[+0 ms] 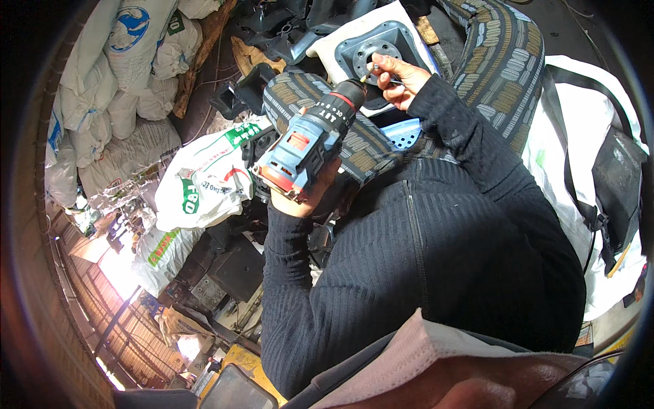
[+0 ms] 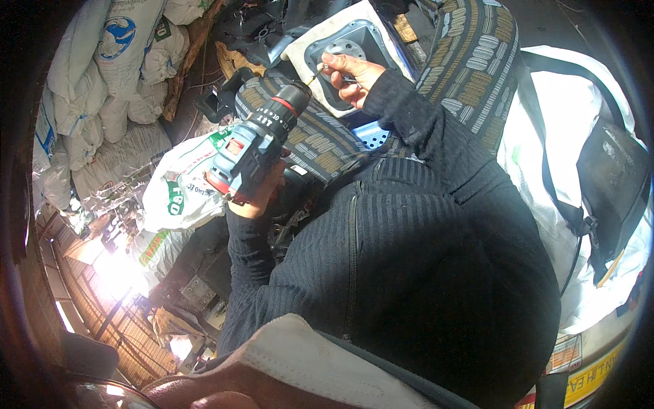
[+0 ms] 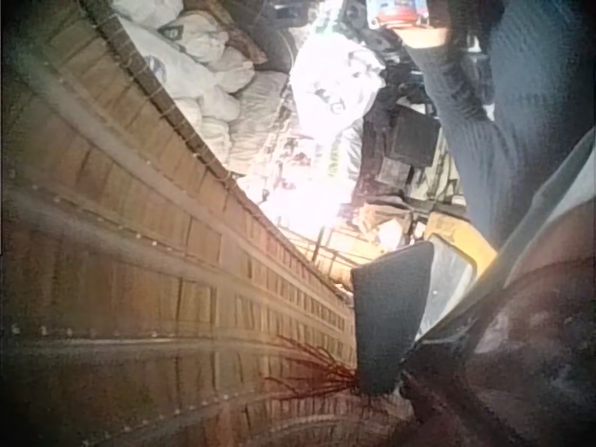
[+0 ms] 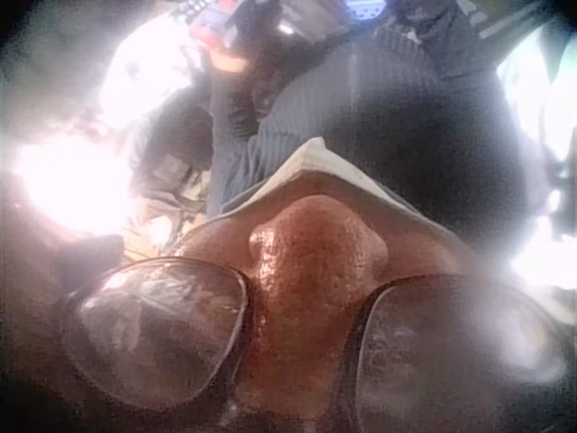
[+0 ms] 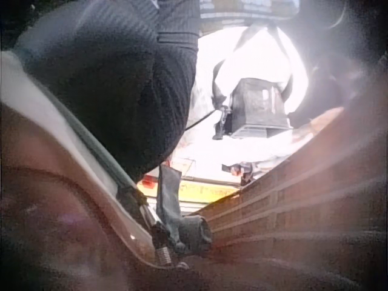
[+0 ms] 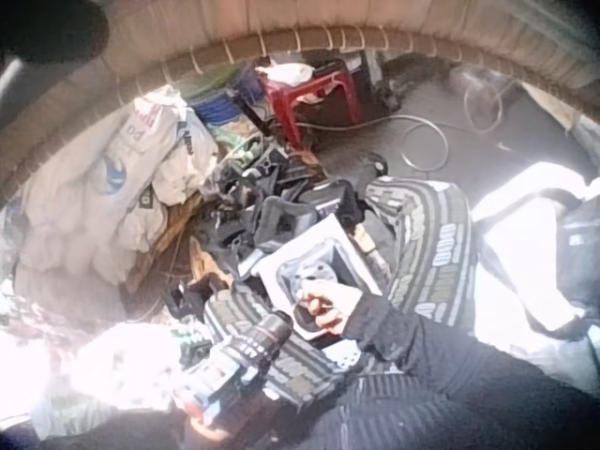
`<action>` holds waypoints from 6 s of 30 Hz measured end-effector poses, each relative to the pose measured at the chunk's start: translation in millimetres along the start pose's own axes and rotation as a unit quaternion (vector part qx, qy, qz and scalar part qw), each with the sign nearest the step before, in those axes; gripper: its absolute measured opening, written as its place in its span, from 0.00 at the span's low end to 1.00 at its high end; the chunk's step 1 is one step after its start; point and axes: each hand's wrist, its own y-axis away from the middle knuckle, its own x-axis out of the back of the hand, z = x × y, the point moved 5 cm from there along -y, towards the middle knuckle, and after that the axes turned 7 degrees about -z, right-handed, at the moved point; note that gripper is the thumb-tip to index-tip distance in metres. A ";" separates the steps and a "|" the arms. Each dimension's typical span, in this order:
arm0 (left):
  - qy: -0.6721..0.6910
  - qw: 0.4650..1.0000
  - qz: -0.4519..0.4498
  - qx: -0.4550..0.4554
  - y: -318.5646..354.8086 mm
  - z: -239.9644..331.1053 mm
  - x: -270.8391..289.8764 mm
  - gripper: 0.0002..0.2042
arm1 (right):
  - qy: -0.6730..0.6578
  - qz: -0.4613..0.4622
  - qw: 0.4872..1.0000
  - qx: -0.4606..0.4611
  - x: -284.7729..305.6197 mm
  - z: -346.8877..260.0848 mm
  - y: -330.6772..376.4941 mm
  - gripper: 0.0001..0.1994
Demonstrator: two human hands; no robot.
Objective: The person uses a cordless drill to fasten screws into a black plastic component resting on a cushioned surface. They repeatedly position the drill, drive screws, and adjust the part while working in a cluttered workshop environment.
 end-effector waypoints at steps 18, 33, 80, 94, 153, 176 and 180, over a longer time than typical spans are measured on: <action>0.090 0.993 0.016 0.077 -26.7 -23.2 30.0 0.17 | 0.237 0.239 0.917 0.216 72.9 -46.2 8.2 0.17; 0.131 0.989 -0.054 0.040 -99.7 -42.5 43.3 0.20 | 0.440 0.205 0.850 0.204 62.7 -42.1 -35.3 0.16; -0.109 0.970 -0.211 0.054 -145.4 -36.5 23.8 0.22 | 0.569 0.336 0.706 0.253 70.3 -44.4 -24.2 0.18; 0.024 0.995 -0.081 0.056 -119.8 -35.8 30.9 0.22 | 0.510 0.314 0.760 0.253 76.4 -54.5 -34.6 0.17; 0.336 0.922 -0.116 0.153 -27.5 -9.8 51.7 0.08 | 0.443 -0.298 0.844 0.056 -18.3 -13.1 21.4 0.35; 0.279 0.947 -0.068 0.142 -79.9 -20.3 56.1 0.21 | 0.369 0.347 0.828 0.239 107.3 -40.5 -26.9 0.27; 0.197 0.976 -0.056 0.068 -101.0 -32.2 50.1 0.22 | 0.519 0.357 0.752 0.194 70.5 -31.0 -40.5 0.30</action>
